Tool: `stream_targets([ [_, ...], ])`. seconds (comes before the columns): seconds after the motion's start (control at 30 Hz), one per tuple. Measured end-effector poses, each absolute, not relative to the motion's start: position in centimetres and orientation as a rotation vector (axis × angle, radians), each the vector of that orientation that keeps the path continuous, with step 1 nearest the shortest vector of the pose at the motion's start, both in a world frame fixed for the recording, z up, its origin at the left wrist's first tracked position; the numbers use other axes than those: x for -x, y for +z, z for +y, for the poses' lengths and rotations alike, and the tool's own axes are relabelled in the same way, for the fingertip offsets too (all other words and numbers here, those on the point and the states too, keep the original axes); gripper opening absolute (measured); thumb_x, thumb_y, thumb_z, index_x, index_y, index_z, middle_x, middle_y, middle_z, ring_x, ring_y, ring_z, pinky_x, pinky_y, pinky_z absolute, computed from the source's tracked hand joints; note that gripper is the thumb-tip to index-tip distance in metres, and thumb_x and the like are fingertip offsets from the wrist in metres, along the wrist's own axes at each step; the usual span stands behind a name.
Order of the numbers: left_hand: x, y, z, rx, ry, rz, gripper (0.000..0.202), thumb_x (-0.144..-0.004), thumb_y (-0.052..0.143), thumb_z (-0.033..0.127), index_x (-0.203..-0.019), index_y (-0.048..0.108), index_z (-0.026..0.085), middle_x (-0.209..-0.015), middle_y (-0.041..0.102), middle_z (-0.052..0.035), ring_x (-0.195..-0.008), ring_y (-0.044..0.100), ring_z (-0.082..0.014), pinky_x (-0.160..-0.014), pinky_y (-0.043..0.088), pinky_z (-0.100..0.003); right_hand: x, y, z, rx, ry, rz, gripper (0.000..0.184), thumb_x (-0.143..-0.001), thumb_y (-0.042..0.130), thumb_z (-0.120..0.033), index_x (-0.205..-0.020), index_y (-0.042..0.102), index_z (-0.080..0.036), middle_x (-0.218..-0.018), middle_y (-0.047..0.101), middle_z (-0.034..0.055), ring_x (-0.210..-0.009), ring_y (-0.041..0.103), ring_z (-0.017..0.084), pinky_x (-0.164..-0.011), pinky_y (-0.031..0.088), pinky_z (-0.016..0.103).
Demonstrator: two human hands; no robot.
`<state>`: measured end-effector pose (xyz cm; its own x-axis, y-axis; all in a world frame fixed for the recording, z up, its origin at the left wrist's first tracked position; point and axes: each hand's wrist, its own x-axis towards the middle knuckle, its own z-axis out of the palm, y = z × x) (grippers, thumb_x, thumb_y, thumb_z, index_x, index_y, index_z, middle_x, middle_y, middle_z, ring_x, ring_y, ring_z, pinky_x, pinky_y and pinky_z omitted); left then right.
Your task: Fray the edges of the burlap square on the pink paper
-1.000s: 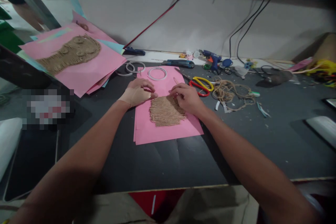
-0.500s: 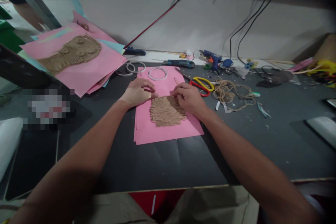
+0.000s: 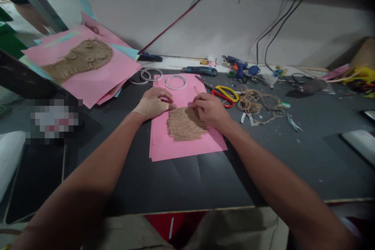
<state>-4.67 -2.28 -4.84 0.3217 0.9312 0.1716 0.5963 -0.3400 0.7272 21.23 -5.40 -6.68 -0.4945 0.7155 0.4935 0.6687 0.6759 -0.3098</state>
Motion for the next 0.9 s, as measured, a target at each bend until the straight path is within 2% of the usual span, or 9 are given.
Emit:
stream_targets([
  [0.27, 4.72, -4.91, -2.27, -2.068, 0.784, 1.367, 0.018, -0.066, 0.087, 0.031, -0.08, 0.081, 0.021, -0.109, 0.079, -0.0089, -0.091, 0.073, -0.0222, -0.089, 0.062, -0.038, -21.24, -6.85, -5.31, 1.069, 0.097, -2.298, 0.034, -0.088, 0.053, -0.003, -0.09, 0.081, -0.021, -0.097, 0.075, 0.0091, -0.088, 0.067, 0.023, -0.08, 0.054, 0.038],
  [0.57, 4.73, -4.84, -2.3, -2.036, 0.808, 1.333, 0.018, -0.064, 0.086, 0.032, -0.079, 0.081, 0.021, -0.106, 0.08, -0.0082, -0.087, 0.072, -0.0208, -0.087, 0.062, -0.037, -21.25, -6.92, -5.25, 1.095, 0.018, -2.341, 0.034, -0.089, 0.054, -0.005, -0.093, 0.082, -0.022, -0.098, 0.076, 0.0094, -0.09, 0.067, 0.025, -0.078, 0.052, 0.039],
  [0.9, 4.78, -5.01, -2.26, -2.03, 0.823, 1.306, 0.019, -0.064, 0.085, 0.033, -0.079, 0.081, 0.021, -0.106, 0.08, -0.0087, -0.087, 0.072, -0.0204, -0.083, 0.063, -0.035, -21.21, -7.06, -5.16, 1.076, 0.121, -2.217, 0.033, -0.088, 0.052, -0.003, -0.086, 0.081, -0.019, -0.095, 0.076, 0.0101, -0.087, 0.069, 0.022, -0.081, 0.056, 0.038],
])
